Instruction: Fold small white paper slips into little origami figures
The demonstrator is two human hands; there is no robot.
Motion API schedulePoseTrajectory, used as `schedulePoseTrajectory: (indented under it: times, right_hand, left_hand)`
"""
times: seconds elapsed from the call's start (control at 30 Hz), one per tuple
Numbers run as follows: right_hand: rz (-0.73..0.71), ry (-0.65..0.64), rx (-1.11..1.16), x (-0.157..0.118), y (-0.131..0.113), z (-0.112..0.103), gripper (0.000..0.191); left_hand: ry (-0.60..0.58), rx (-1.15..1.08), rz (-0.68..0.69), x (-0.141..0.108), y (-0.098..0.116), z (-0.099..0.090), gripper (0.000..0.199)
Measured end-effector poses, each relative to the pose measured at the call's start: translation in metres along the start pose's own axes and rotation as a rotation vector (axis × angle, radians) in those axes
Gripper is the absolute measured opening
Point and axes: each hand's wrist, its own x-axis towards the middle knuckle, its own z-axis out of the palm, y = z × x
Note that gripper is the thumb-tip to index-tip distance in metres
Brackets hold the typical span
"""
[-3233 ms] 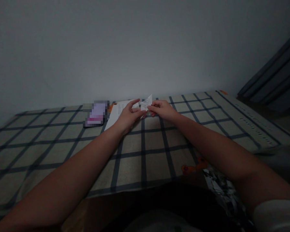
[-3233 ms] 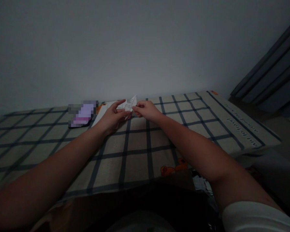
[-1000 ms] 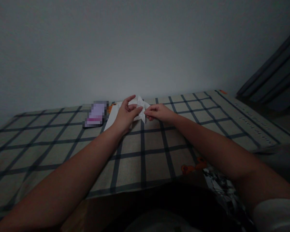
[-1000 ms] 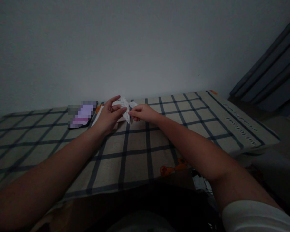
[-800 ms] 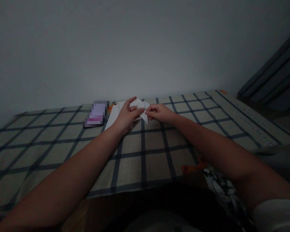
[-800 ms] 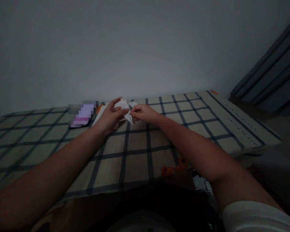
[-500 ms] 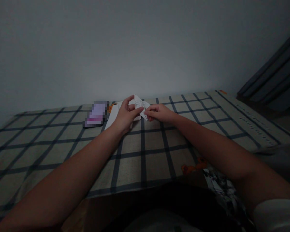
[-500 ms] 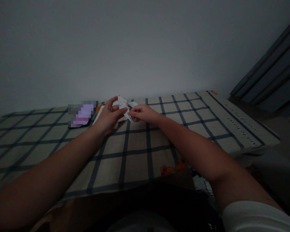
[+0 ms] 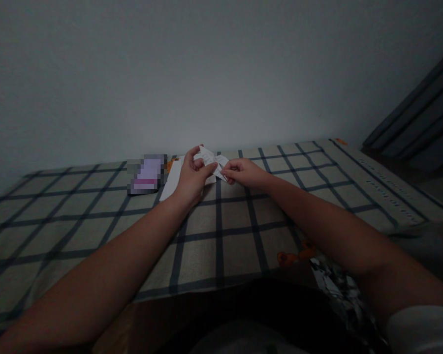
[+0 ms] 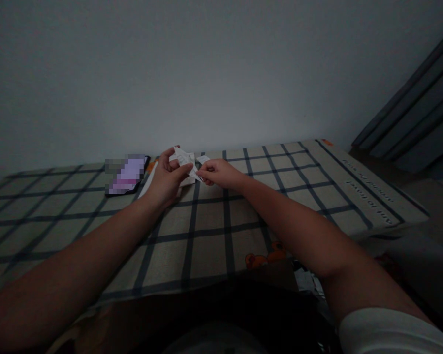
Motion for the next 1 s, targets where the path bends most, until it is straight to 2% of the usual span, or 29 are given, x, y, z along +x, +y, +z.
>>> schedulePoseTrajectory:
  times: [0.2, 0.37, 0.6, 0.73, 0.9, 1.0]
  right_hand:
    - [-0.004, -0.024, 0.019, 0.0011, 0.0019, -0.0005, 0.023]
    - [-0.002, 0.025, 0.007, 0.0011, -0.0004, 0.0004, 0.022]
    - [-0.04, -0.006, -0.037, -0.0013, -0.0002, -0.0005, 0.024]
    - [0.008, -0.024, 0.007, -0.0008, 0.0015, -0.0015, 0.029]
    - [-0.023, 0.144, 0.087, 0.0005, 0.0002, -0.0023, 0.023]
    - [-0.05, 0.16, 0.073, -0.0006, -0.0026, -0.002, 0.024]
  left_hand:
    - [0.022, -0.029, 0.025, 0.0018, -0.0024, -0.0014, 0.075]
    - [0.044, -0.005, 0.044, 0.0018, -0.003, -0.0018, 0.074]
    - [0.038, -0.009, 0.041, 0.0026, -0.0036, -0.0035, 0.075]
    - [-0.059, 0.033, 0.002, 0.0033, -0.0041, -0.006, 0.085]
    - [-0.224, 0.052, -0.093, -0.0009, -0.0055, -0.0067, 0.093]
    - [-0.281, 0.084, -0.104, -0.0036, -0.005, -0.006, 0.09]
